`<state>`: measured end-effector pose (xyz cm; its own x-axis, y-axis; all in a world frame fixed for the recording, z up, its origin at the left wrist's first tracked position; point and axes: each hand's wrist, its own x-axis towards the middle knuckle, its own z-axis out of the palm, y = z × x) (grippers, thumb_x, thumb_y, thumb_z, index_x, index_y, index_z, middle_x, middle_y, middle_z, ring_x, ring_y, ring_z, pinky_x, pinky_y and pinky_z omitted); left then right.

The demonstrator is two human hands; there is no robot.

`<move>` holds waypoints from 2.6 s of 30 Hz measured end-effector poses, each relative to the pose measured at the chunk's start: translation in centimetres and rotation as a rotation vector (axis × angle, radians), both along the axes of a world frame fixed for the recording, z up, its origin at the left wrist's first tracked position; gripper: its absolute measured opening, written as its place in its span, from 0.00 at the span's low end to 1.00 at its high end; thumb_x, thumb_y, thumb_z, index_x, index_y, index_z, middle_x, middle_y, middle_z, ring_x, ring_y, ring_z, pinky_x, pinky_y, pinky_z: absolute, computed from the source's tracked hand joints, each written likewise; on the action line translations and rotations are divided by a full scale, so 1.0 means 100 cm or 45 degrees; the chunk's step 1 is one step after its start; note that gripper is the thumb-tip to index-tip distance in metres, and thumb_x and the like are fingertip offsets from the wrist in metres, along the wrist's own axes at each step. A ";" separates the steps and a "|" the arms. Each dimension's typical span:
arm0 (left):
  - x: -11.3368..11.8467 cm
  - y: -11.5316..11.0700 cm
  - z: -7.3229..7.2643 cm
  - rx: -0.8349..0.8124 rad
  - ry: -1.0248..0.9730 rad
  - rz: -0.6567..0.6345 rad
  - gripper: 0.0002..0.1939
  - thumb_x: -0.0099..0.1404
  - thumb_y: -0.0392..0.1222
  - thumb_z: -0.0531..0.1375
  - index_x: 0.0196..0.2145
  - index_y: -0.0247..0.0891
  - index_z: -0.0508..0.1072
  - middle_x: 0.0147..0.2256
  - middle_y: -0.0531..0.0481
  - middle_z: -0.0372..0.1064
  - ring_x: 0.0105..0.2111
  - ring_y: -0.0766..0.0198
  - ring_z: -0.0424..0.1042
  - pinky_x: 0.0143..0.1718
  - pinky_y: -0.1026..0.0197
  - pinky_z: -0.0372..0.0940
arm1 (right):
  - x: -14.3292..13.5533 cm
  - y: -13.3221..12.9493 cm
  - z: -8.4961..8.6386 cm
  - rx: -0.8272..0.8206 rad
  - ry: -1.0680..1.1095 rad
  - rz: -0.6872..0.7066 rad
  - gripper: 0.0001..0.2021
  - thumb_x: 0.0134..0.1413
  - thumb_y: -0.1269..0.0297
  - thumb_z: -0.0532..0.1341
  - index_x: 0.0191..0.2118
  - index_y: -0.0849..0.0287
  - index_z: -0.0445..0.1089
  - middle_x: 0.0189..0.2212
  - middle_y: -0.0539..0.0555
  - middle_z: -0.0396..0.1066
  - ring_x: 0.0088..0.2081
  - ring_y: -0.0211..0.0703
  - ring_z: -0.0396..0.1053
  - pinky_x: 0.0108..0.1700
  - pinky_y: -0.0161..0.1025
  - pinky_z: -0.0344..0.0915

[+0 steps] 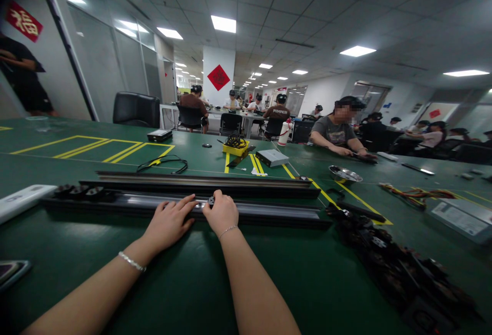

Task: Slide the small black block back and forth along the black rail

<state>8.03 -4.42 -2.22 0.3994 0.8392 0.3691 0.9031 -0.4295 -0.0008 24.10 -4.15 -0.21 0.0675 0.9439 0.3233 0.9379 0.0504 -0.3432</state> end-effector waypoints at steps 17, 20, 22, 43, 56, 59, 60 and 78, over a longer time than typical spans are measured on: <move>0.000 -0.001 0.001 -0.005 0.007 0.000 0.23 0.60 0.44 0.52 0.54 0.50 0.61 0.59 0.51 0.54 0.49 0.55 0.65 0.51 0.47 0.52 | -0.001 0.001 0.002 -0.003 0.006 -0.029 0.11 0.50 0.60 0.55 0.39 0.57 0.63 0.33 0.54 0.70 0.38 0.43 0.67 0.37 0.35 0.57; -0.001 0.000 0.000 0.011 0.005 -0.007 0.23 0.60 0.44 0.52 0.53 0.51 0.61 0.59 0.53 0.55 0.48 0.55 0.65 0.51 0.47 0.52 | -0.001 0.002 0.001 0.014 0.002 -0.026 0.11 0.49 0.60 0.55 0.39 0.56 0.63 0.33 0.54 0.70 0.37 0.43 0.67 0.37 0.35 0.57; -0.001 0.000 -0.001 0.017 0.007 -0.009 0.23 0.60 0.44 0.52 0.53 0.51 0.61 0.59 0.53 0.54 0.48 0.55 0.65 0.50 0.47 0.52 | -0.001 0.003 0.000 0.020 -0.007 -0.035 0.11 0.49 0.60 0.55 0.39 0.56 0.63 0.32 0.54 0.70 0.36 0.43 0.67 0.37 0.35 0.57; 0.001 0.000 0.002 0.029 0.000 -0.015 0.27 0.58 0.43 0.53 0.56 0.48 0.57 0.59 0.52 0.56 0.48 0.56 0.65 0.50 0.49 0.52 | -0.002 0.002 -0.005 0.105 -0.013 -0.061 0.10 0.48 0.61 0.56 0.38 0.57 0.62 0.32 0.54 0.70 0.37 0.44 0.66 0.38 0.37 0.56; 0.004 0.004 -0.004 0.113 -0.018 -0.022 0.28 0.56 0.43 0.53 0.55 0.38 0.61 0.56 0.47 0.60 0.53 0.51 0.60 0.52 0.48 0.53 | -0.002 0.001 -0.010 0.217 -0.050 -0.057 0.09 0.50 0.58 0.55 0.35 0.56 0.62 0.30 0.52 0.70 0.36 0.44 0.66 0.40 0.38 0.56; 0.003 0.007 -0.009 0.130 -0.020 -0.084 0.29 0.56 0.43 0.53 0.55 0.33 0.61 0.56 0.43 0.60 0.57 0.53 0.55 0.56 0.51 0.51 | -0.003 0.001 -0.011 0.221 -0.037 -0.067 0.09 0.50 0.58 0.56 0.35 0.57 0.62 0.30 0.52 0.70 0.36 0.44 0.66 0.40 0.38 0.56; 0.002 0.008 -0.010 0.132 -0.022 -0.095 0.29 0.56 0.43 0.53 0.56 0.33 0.60 0.56 0.43 0.60 0.57 0.53 0.55 0.56 0.51 0.51 | -0.003 0.001 -0.011 0.224 -0.030 -0.064 0.09 0.50 0.58 0.56 0.35 0.57 0.62 0.30 0.52 0.70 0.36 0.44 0.66 0.40 0.38 0.56; 0.002 0.009 -0.011 0.076 -0.090 -0.064 0.29 0.55 0.43 0.53 0.56 0.36 0.59 0.57 0.44 0.59 0.57 0.54 0.56 0.53 0.50 0.56 | -0.004 0.002 -0.009 0.251 0.004 -0.090 0.08 0.48 0.60 0.56 0.34 0.57 0.63 0.31 0.53 0.71 0.38 0.45 0.66 0.47 0.42 0.54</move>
<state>8.25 -3.53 -3.30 0.4117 0.7943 0.4468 0.8791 -0.4754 0.0351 23.65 -3.96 -1.06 0.1325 0.8551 0.5012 0.9405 0.0511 -0.3359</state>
